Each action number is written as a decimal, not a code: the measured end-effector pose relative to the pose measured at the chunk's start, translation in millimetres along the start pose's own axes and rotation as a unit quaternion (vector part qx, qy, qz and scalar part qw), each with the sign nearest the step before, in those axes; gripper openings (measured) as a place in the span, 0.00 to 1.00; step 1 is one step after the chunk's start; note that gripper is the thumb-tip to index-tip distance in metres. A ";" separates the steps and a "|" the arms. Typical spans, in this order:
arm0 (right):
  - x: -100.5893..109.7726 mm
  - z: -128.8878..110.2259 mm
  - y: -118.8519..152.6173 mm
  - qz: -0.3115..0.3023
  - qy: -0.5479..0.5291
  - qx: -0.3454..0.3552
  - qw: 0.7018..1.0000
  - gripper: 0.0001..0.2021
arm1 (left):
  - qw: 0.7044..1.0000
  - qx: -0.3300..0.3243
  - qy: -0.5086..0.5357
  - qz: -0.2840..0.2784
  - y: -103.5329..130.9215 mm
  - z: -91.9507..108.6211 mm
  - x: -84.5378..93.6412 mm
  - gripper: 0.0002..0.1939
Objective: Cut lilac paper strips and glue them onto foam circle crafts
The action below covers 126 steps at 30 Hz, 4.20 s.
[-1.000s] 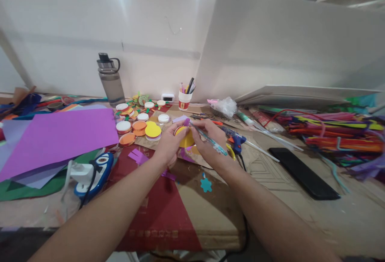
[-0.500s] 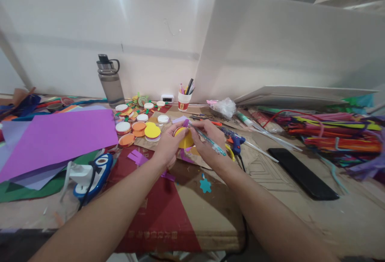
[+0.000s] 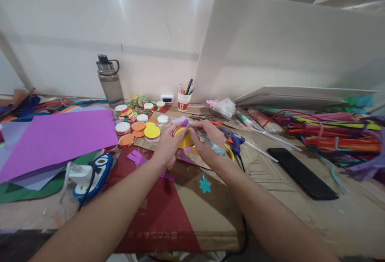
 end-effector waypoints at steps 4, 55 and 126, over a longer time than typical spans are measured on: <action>0.7 -1.0 0.3 0.002 -0.011 -0.006 1.000 0.05 | 1.000 0.010 0.003 0.007 0.1 -0.1 0.4 0.21; -0.8 2.0 0.5 -0.012 0.007 -0.010 1.000 0.06 | 1.000 0.012 0.007 0.011 1.8 -1.5 1.5 0.21; 0.5 -2.9 1.2 -0.032 0.019 0.021 0.999 0.05 | 0.999 0.031 0.023 0.018 3.8 -0.4 0.5 0.21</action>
Point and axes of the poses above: each hand's wrist, its own y-axis away from the middle knuckle, its own x-axis out of the back of the hand, z = x × y, the point moved 3 cm from there along -y, towards the middle knuckle, and after that the axes turned 14 degrees about -x, right-handed, at the moved point
